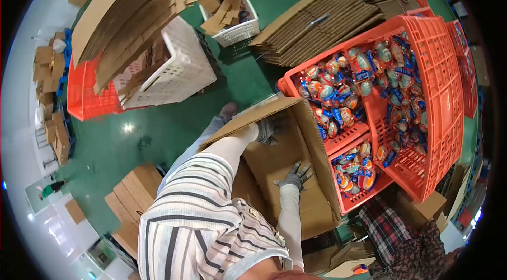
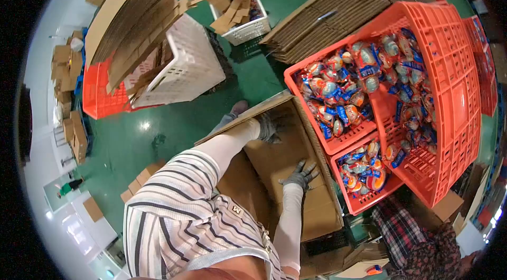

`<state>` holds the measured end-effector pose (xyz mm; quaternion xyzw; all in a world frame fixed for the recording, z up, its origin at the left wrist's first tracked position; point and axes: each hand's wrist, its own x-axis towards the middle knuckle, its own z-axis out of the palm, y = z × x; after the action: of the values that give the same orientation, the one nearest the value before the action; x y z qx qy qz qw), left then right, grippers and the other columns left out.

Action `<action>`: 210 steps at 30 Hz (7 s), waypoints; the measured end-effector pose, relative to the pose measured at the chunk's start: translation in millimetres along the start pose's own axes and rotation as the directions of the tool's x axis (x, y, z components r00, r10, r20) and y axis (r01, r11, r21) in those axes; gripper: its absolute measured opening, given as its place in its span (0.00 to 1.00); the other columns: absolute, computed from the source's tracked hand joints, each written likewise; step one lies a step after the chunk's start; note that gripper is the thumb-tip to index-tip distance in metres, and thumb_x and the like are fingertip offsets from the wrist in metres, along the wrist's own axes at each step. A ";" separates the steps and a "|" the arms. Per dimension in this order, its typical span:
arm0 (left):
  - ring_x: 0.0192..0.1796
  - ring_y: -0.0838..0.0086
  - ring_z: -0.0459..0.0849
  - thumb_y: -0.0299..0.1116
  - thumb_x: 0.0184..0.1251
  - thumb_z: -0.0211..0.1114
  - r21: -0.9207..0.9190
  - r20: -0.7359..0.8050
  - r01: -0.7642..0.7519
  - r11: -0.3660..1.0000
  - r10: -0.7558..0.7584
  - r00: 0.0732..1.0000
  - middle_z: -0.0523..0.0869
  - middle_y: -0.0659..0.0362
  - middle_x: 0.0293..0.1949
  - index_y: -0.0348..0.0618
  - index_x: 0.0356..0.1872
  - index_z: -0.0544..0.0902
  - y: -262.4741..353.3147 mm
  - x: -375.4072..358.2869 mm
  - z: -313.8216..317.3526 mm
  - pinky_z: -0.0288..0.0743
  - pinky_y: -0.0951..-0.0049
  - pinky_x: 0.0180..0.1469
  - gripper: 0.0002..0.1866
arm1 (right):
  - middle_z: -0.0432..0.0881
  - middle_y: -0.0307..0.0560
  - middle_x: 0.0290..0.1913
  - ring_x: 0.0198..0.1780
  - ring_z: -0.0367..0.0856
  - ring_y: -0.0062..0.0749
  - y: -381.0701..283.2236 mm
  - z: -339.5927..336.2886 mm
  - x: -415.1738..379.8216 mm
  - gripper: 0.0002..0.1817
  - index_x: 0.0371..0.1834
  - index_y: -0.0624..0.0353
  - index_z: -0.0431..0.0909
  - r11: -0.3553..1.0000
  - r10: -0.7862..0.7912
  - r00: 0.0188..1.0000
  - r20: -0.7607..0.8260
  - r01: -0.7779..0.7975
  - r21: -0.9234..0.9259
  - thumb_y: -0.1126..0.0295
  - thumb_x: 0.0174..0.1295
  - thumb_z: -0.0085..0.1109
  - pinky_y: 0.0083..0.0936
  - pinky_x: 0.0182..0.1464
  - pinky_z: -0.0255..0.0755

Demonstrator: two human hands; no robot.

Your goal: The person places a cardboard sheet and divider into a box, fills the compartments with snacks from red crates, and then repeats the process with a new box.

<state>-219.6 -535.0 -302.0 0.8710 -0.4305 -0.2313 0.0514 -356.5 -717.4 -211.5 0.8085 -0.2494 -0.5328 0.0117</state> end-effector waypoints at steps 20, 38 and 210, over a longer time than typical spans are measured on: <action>0.41 0.52 0.79 0.44 0.60 0.54 -0.538 -0.519 -0.231 0.810 -0.103 0.849 0.81 0.46 0.37 0.41 0.44 0.77 5.6 -237.2 -268.2 0.72 0.58 0.46 0.19 | 0.36 0.55 0.72 0.72 0.33 0.50 -16.1 51.2 -26.2 0.56 0.71 0.50 0.44 0.998 -0.056 0.991 -0.121 0.051 -0.041 0.46 0.41 0.67 0.35 0.71 0.38; 0.66 0.54 0.58 0.48 0.54 0.61 -0.012 -0.015 0.912 0.411 -0.912 0.410 0.61 0.54 0.65 0.54 0.64 0.60 -321.7 -420.6 -158.0 0.56 0.54 0.64 0.36 | 0.77 0.54 0.51 0.51 0.76 0.38 3.4 23.1 -69.2 0.21 0.54 0.65 0.71 0.683 0.017 0.815 -0.579 0.414 0.602 0.72 0.56 0.58 0.28 0.55 0.68; 0.41 0.62 0.84 0.31 0.60 0.50 0.393 0.220 -0.042 0.919 -0.050 0.974 0.84 0.52 0.38 0.48 0.37 0.81 34.0 -0.4 -85.9 0.75 0.55 0.41 0.10 | 0.77 0.51 0.52 0.55 0.73 0.43 99.5 17.0 -84.9 0.16 0.49 0.62 0.74 0.956 -0.283 0.959 -0.021 0.284 0.070 0.70 0.58 0.46 0.32 0.55 0.69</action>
<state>-206.0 -565.3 -215.8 0.8322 -0.4695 -0.2373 -0.1751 -436.3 -764.9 -117.9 0.8388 -0.1502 -0.5151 -0.0927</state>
